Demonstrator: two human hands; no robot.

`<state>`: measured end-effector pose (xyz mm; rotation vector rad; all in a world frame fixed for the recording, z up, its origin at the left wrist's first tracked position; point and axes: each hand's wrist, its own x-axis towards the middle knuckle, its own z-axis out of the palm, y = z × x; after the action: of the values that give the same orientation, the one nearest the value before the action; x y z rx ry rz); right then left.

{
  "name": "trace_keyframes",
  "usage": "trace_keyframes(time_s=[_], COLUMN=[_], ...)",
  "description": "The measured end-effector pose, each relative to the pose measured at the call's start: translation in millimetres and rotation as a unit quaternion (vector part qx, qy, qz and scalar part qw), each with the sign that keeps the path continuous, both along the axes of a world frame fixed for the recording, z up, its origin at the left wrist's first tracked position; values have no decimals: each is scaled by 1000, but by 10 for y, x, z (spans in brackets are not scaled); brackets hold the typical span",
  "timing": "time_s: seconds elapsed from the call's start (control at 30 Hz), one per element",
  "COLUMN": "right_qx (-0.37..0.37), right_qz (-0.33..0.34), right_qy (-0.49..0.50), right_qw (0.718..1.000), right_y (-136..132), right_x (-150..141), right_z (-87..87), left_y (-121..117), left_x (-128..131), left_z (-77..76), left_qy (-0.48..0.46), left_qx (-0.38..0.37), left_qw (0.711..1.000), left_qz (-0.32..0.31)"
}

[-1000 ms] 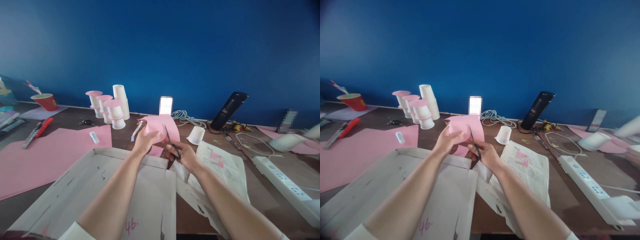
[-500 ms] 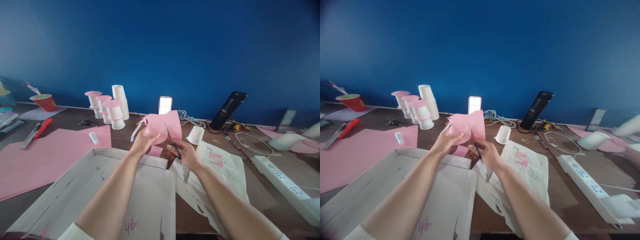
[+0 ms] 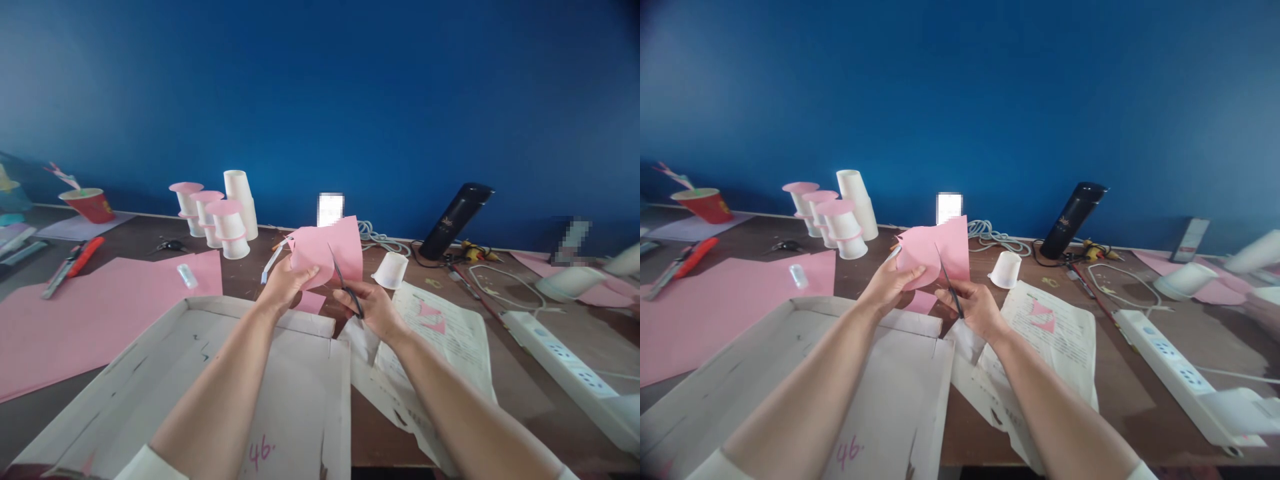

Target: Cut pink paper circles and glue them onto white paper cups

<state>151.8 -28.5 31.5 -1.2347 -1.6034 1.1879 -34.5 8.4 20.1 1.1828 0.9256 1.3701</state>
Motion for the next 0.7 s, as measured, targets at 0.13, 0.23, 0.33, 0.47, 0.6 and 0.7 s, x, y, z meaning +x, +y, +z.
trace_keyframes(time_s=[0.13, 0.23, 0.33, 0.47, 0.6, 0.7], right_qx=[3, 16, 32, 33, 39, 37], right_qz=[4, 20, 30, 16, 7, -4], right_qy=[1, 4, 1, 7, 6, 1], right_qw=[1000, 1000, 999, 999, 999, 999], right_y=[6, 26, 41, 36, 11, -6], right_x=[7, 24, 35, 21, -6, -22], right_z=[-11, -49, -81, -83, -59, -37], left_y=[5, 4, 1, 5, 11, 13], left_x=[-1, 14, 42, 78, 86, 81], left_z=[2, -6, -23, -45, -57, -58], left_qy=[-8, -10, -23, -46, -49, -44], left_qx=[-11, -22, -24, -40, -40, -33], left_qw=[1000, 1000, 999, 998, 998, 998], left_qz=[-5, 5, 26, 24, 20, 21])
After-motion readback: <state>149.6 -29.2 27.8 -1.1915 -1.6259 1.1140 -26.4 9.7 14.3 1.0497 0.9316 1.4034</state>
